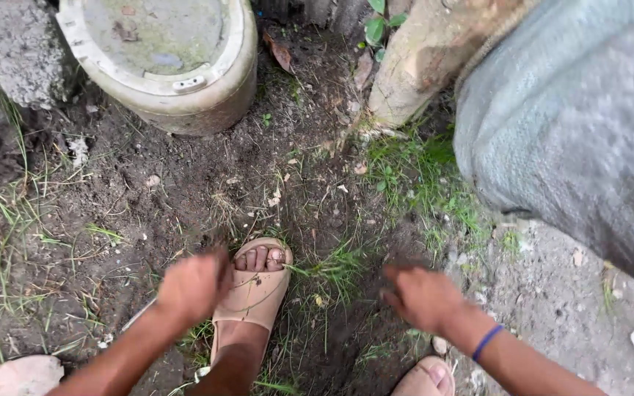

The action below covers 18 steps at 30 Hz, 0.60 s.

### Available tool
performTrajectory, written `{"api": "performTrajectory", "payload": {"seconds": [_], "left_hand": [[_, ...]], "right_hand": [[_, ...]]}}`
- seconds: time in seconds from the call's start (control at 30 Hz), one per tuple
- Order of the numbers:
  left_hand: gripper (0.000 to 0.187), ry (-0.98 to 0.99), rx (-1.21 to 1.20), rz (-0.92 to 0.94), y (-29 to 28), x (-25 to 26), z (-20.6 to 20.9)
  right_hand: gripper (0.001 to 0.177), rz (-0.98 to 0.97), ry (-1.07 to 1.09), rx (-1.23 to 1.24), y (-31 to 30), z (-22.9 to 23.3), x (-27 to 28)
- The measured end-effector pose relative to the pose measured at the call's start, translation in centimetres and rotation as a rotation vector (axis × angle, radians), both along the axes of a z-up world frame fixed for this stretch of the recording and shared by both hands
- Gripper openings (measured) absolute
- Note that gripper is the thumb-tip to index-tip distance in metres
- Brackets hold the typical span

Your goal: Pulling small weeds and grass out of the soil by hand in a garden area.

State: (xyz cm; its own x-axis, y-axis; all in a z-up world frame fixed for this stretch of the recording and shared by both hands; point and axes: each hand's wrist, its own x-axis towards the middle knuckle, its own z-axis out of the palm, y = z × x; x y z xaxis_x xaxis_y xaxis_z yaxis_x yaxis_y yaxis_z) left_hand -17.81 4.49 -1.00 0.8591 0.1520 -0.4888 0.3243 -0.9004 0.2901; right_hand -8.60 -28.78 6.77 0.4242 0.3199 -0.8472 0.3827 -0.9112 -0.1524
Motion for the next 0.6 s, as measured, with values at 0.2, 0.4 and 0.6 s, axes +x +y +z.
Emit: {"api": "performTrajectory", "payload": {"seconds": [0.2,0.4,0.6], "left_hand": [[0.03,0.154,-0.175,0.295,-0.6,-7.7,-5.7],[0.033,0.681,-0.26,0.493,1.2,-13.1,-8.8],[0.025,0.322,-0.58,1.131,-0.2,-14.0,-8.3]], "right_hand": [[0.056,-0.073,-0.452,0.177,4.1,-5.7,8.5],[0.034,-0.203,-0.599,0.102,5.6,-10.9,12.5],[0.026,-0.37,-0.51,0.196,5.5,-11.2,12.7]]}}
